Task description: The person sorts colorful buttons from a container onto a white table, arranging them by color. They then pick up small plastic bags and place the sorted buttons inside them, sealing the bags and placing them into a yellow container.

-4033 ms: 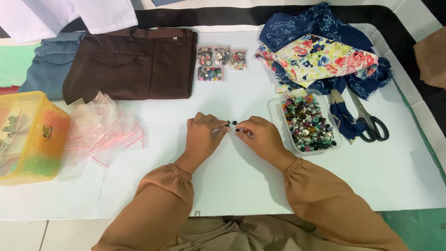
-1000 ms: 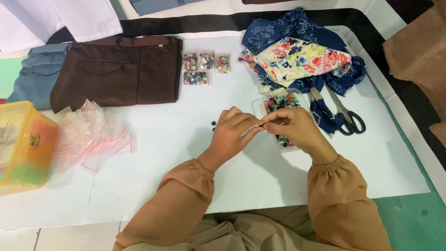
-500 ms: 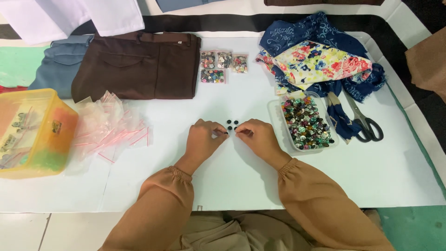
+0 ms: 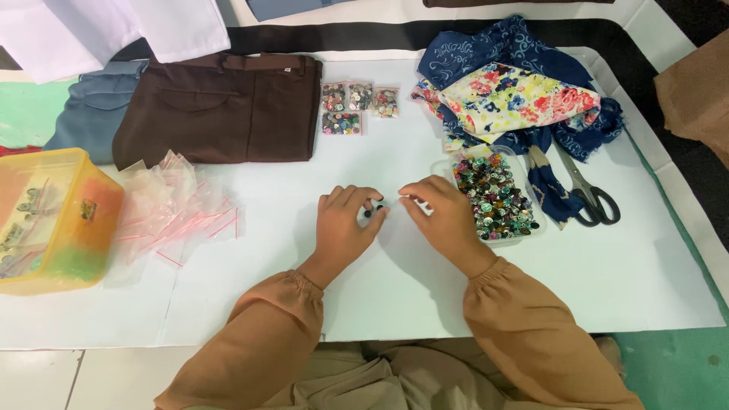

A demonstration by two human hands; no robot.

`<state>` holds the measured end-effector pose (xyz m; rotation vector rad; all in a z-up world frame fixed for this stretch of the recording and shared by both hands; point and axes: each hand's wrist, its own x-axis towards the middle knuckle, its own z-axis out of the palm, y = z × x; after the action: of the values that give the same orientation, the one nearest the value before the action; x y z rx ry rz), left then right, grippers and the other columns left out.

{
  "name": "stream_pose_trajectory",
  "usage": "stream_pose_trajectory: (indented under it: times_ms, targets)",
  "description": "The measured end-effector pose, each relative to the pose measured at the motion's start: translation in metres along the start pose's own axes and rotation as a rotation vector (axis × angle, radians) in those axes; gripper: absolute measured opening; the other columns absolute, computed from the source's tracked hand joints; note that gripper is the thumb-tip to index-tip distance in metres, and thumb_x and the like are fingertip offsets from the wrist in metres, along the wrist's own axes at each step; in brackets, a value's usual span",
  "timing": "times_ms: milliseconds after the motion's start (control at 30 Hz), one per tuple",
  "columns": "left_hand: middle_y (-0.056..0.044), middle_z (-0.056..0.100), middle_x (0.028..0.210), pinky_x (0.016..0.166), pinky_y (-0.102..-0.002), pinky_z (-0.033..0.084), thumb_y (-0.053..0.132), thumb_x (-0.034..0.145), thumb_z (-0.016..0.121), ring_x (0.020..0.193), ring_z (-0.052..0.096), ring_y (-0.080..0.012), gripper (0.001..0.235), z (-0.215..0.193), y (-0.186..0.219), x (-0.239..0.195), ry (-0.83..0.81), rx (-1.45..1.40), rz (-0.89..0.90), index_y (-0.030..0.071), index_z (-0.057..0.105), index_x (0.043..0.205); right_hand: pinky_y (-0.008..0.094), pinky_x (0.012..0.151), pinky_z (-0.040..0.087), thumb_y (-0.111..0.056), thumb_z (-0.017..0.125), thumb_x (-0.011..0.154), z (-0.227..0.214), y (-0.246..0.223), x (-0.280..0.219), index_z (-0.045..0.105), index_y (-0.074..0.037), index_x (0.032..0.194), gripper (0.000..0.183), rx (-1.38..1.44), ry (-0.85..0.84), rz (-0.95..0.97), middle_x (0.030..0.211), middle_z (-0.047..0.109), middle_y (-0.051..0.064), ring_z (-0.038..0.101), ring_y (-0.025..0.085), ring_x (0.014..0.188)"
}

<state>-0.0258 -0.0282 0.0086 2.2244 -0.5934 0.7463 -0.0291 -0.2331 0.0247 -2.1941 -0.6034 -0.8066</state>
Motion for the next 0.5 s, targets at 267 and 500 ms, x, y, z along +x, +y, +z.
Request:
stream_pose_trajectory:
  times_ms: [267, 500]
  targets:
    - [0.007, 0.065, 0.082, 0.086, -0.037, 0.044, 0.012, 0.086, 0.076, 0.085, 0.061, -0.0177, 0.026, 0.054, 0.040, 0.032, -0.076, -0.127, 0.079, 0.024, 0.072, 0.108, 0.037, 0.067, 0.058, 0.007, 0.074, 0.090, -0.090, 0.071, 0.001, 0.080, -0.007, 0.102, 0.019, -0.244, -0.113, 0.145, 0.081, 0.067, 0.012, 0.067, 0.027, 0.073]
    - [0.003, 0.068, 0.082, 0.093, -0.041, 0.035, 0.010, 0.083, 0.075, 0.092, 0.057, -0.0203, 0.014, 0.126, 0.064, 0.062, -0.275, -0.028, 0.002, 0.022, 0.079, 0.090, 0.038, 0.076, 0.055, 0.008, 0.067, 0.097, -0.099, 0.103, -0.014, 0.082, -0.009, 0.105, 0.024, -0.196, -0.147, 0.186, 0.090, 0.072, 0.012, 0.067, 0.031, 0.082]
